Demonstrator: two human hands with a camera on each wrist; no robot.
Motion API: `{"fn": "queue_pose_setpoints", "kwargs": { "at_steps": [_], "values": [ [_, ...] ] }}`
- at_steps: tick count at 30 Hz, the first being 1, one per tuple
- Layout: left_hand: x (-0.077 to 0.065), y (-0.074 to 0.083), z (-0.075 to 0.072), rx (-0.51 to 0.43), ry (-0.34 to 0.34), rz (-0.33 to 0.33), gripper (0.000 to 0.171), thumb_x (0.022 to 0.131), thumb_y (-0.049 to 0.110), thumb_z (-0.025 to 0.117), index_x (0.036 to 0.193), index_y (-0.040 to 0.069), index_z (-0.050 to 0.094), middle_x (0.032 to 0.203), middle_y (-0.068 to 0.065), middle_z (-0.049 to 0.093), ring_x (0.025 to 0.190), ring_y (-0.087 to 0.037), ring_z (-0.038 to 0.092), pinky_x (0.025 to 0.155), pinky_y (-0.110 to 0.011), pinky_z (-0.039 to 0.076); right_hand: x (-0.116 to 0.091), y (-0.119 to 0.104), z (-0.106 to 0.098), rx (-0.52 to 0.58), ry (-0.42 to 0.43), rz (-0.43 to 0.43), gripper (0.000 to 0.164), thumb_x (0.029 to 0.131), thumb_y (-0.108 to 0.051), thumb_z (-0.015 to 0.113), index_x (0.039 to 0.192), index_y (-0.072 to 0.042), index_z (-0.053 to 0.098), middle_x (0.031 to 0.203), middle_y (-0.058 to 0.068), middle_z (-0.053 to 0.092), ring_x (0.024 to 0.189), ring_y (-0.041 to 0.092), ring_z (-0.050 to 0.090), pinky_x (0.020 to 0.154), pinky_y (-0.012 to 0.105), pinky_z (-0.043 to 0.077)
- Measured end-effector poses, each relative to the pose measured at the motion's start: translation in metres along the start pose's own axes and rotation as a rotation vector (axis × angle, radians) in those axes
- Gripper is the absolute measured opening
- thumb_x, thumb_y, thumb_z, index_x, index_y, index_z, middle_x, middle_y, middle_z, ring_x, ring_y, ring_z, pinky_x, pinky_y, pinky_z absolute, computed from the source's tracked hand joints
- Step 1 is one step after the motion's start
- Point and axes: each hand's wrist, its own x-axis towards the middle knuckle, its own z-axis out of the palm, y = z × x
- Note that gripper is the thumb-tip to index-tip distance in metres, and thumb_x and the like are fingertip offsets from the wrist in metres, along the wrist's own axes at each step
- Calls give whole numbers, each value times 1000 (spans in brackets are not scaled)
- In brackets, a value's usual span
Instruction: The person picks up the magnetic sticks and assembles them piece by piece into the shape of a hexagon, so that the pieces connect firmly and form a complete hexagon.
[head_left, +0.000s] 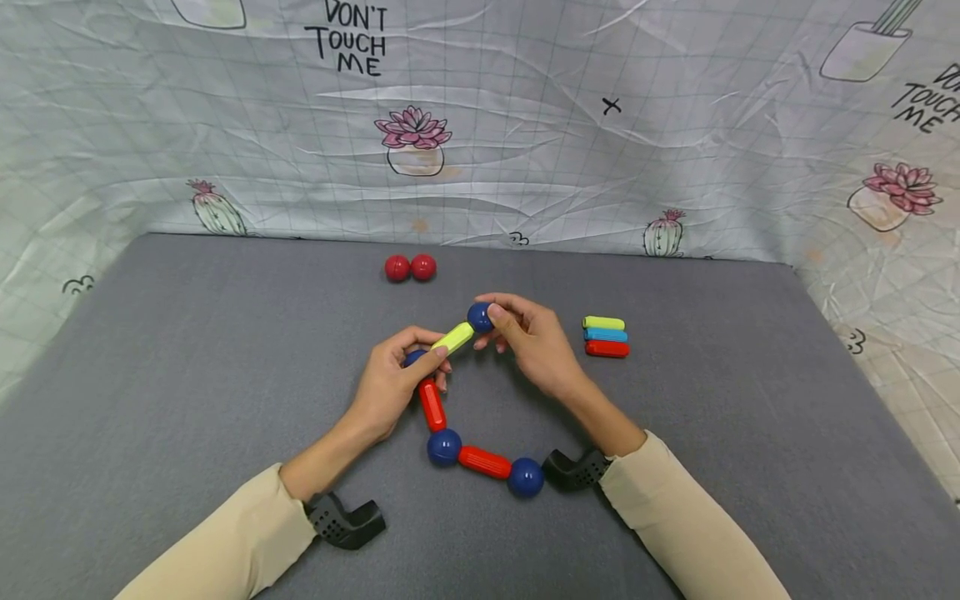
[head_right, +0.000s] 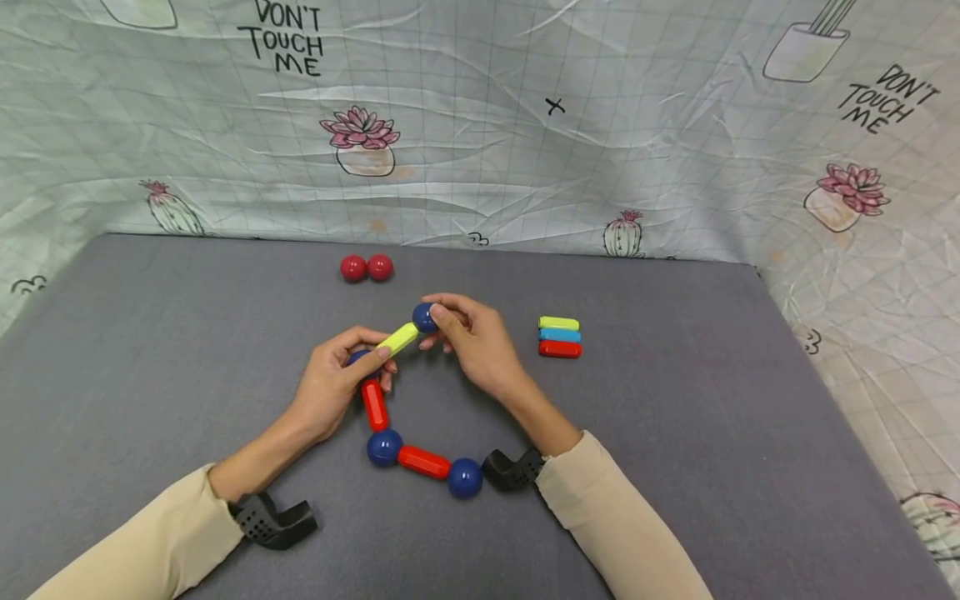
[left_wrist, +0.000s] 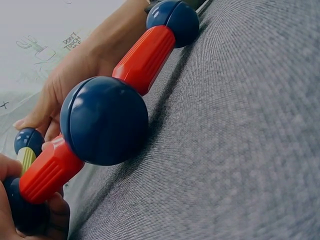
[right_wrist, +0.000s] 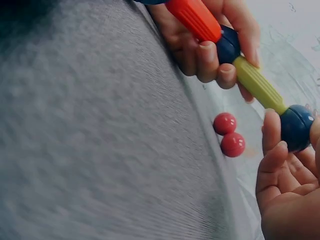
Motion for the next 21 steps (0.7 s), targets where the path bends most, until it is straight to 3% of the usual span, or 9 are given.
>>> {"fn": "queue_pose_setpoints", "kwargs": {
  "at_steps": [6, 12, 21],
  "values": [
    [-1, 2, 0, -17, 0, 10, 21, 93, 2, 60, 109, -11, 57, 79, -23, 59, 57, -17, 58, 55, -29, 53, 3, 17, 3, 74, 25, -35, 31, 102, -14, 46, 127, 1, 56, 88, 18, 67, 82, 39, 62, 66, 34, 50],
    [-1, 3, 0, -35, -4, 50, 17, 92, -2, 60, 104, -13, 56, 75, -17, 61, 54, -19, 57, 52, -31, 53, 5, 28, 4, 111, -11, -81, 31, 102, -19, 47, 128, -4, 56, 103, 13, 67, 81, 28, 65, 67, 32, 50],
    [-1, 3, 1, -47, -37, 72, 17, 91, -3, 62, 103, -13, 56, 73, -15, 62, 55, -19, 58, 52, -31, 53, 6, 24, -4, 47, -87, -69, 33, 102, -25, 48, 127, -6, 57, 107, 8, 68, 84, 23, 67, 70, 33, 51]
  ]
}}
